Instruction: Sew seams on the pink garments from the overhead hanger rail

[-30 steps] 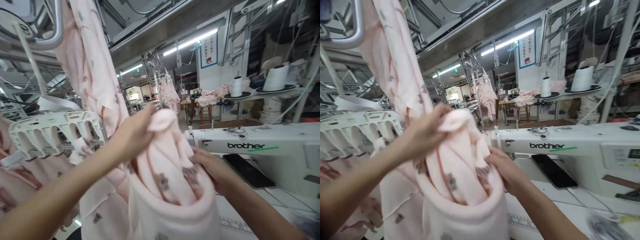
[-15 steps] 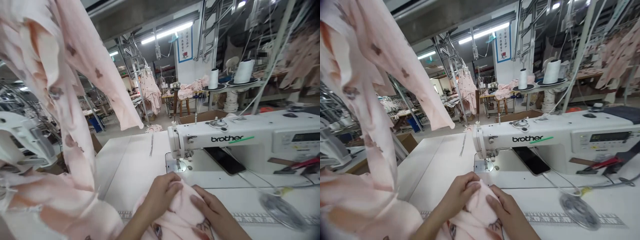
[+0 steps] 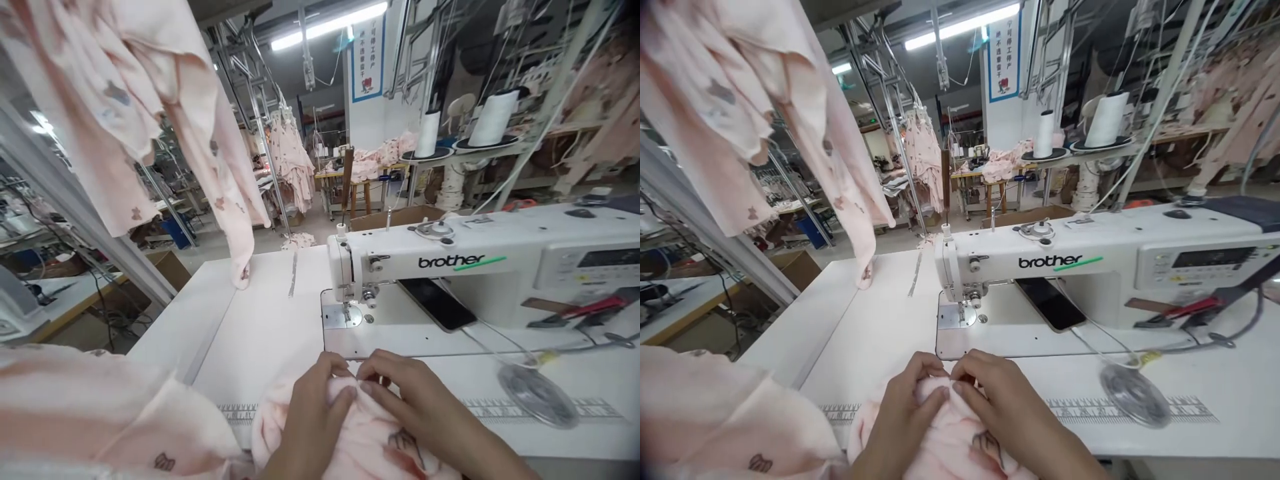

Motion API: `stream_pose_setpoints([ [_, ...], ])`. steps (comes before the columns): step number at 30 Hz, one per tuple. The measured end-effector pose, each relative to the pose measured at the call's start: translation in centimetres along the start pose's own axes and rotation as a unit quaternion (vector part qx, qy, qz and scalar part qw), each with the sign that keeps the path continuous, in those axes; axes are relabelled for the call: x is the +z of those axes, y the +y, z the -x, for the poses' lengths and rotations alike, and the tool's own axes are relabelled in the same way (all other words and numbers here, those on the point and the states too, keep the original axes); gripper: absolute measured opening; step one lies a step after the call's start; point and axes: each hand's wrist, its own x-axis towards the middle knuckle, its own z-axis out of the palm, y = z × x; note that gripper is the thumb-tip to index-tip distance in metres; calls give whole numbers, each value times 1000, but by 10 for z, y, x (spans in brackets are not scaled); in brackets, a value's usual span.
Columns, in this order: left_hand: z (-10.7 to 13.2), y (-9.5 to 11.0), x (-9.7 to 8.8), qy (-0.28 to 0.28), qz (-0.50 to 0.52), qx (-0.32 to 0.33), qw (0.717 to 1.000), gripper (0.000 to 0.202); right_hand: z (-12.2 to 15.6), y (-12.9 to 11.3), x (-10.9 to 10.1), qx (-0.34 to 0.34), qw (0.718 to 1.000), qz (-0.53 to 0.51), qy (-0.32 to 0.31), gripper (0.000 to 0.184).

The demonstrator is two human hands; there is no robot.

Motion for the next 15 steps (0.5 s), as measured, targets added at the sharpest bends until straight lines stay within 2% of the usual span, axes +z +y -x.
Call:
stream_pose_setpoints([
  [3, 4, -1, 1, -19, -16, 24, 999, 26, -5, -2, -7, 8, 1000, -3, -27, 12],
  [5, 7, -3, 0, -12, -39, 63, 997, 31, -13, 0, -12, 46, 993, -83, -75, 10],
  [7, 11, -5, -1, 17, -59, 122, 991, 31, -22, 5, -14, 105, 960, -212, -153, 10],
  [10, 14, -12, -3, 67, -95, 231, 966, 27, -31, 14, -11, 173, 882, -366, -241, 15],
  [13, 16, -18, -3, 100, -124, 307, 939, 24, -31, 22, -1, 201, 835, -438, -266, 15],
  [15, 17, -19, -2, 129, -138, 318, 929, 28, -28, 26, 7, 217, 821, -455, -267, 14],
])
